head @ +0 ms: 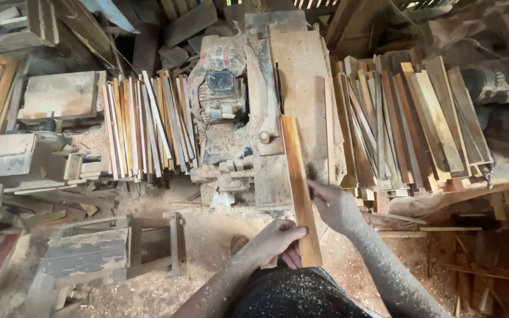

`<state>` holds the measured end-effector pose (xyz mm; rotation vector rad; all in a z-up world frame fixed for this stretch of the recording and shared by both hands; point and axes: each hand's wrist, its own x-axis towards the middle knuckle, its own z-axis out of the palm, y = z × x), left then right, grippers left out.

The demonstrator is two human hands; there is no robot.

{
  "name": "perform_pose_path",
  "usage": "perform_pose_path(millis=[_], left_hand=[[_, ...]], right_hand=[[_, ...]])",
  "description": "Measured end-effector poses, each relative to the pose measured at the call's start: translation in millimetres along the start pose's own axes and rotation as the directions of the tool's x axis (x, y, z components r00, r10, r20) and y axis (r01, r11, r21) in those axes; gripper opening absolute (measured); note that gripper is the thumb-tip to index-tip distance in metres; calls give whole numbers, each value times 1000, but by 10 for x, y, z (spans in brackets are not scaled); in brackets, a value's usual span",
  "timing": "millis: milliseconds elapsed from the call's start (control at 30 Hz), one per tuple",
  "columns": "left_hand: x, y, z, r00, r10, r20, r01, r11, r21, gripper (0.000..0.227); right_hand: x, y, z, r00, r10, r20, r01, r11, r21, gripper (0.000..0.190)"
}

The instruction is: Feeding thin wooden strips through a table saw to trim or cut them to size.

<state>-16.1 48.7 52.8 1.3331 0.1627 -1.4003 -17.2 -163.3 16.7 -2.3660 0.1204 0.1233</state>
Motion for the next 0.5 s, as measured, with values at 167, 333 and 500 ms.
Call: perform_pose_path(millis=[167, 333, 500], left_hand=[[-371, 456, 155, 921, 387, -40, -387, 900, -199, 39], [-431, 850, -38, 670, 680, -298, -325, 629, 706, 49], [-391, 400, 255, 781, 613, -124, -334, 577, 745, 40]], right_hand=[[303, -141, -90, 787, -502, -359, 552, 833, 46, 31], [598, -747, -742, 914, -201, -354, 235, 971, 55, 22], [791, -738, -615, 975, 56, -217, 14, 952, 305, 31]])
